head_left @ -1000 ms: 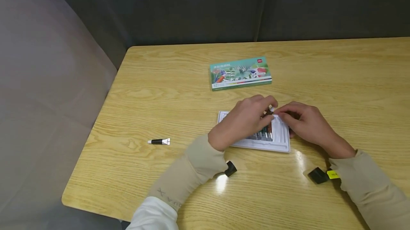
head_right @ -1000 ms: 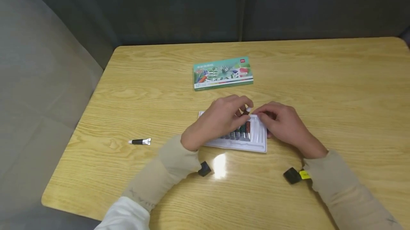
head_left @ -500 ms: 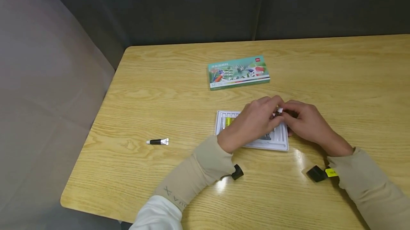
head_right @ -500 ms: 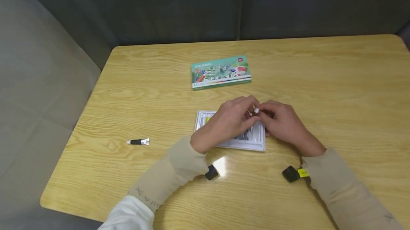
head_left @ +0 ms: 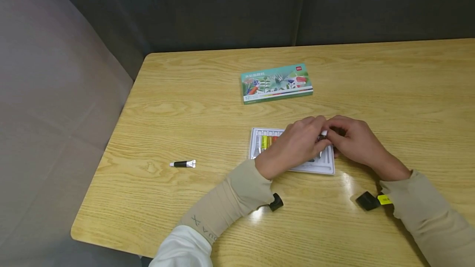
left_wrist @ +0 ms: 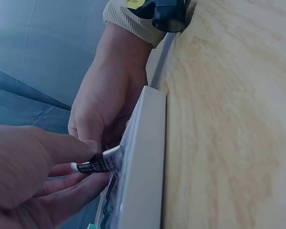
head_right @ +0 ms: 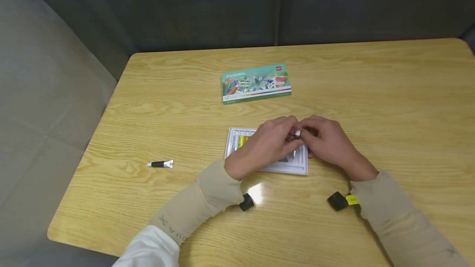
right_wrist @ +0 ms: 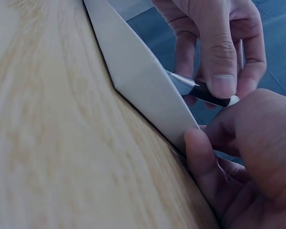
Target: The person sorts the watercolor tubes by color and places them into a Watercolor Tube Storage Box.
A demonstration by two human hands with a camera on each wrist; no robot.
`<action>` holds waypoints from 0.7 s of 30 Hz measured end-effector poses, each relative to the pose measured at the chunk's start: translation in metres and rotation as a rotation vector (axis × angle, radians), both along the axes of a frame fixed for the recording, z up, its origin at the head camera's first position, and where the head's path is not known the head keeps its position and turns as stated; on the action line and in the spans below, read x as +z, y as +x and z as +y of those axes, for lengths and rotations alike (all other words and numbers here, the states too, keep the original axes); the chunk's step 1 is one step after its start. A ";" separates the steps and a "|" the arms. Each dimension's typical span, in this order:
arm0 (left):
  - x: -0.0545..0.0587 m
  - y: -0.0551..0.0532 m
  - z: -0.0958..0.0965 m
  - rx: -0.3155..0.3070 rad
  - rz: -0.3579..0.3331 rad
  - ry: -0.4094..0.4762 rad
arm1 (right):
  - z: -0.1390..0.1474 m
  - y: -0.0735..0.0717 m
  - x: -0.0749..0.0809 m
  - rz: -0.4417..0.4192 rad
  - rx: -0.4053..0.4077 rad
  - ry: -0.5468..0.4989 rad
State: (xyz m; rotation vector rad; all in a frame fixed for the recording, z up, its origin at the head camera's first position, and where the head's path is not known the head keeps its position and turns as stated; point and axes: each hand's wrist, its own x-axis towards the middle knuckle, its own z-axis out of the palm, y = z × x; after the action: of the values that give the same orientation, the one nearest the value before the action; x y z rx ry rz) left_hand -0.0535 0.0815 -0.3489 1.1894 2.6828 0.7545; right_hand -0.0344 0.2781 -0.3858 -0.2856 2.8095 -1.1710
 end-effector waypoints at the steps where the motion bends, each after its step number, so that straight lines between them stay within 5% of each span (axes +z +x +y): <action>1: 0.000 0.000 0.000 0.004 0.000 -0.013 | 0.000 0.000 0.000 -0.003 -0.002 0.000; 10: -0.002 0.002 0.000 0.010 0.061 -0.087 | 0.000 0.001 0.004 -0.062 -0.011 -0.008; 21: -0.005 0.005 0.000 0.012 0.220 -0.165 | 0.003 0.001 0.002 -0.028 -0.006 0.010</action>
State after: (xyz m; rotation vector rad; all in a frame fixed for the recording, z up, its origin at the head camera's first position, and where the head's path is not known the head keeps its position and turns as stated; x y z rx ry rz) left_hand -0.0488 0.0815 -0.3537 1.2831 2.8615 0.4138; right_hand -0.0338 0.2809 -0.3835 -0.2581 2.7931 -1.1533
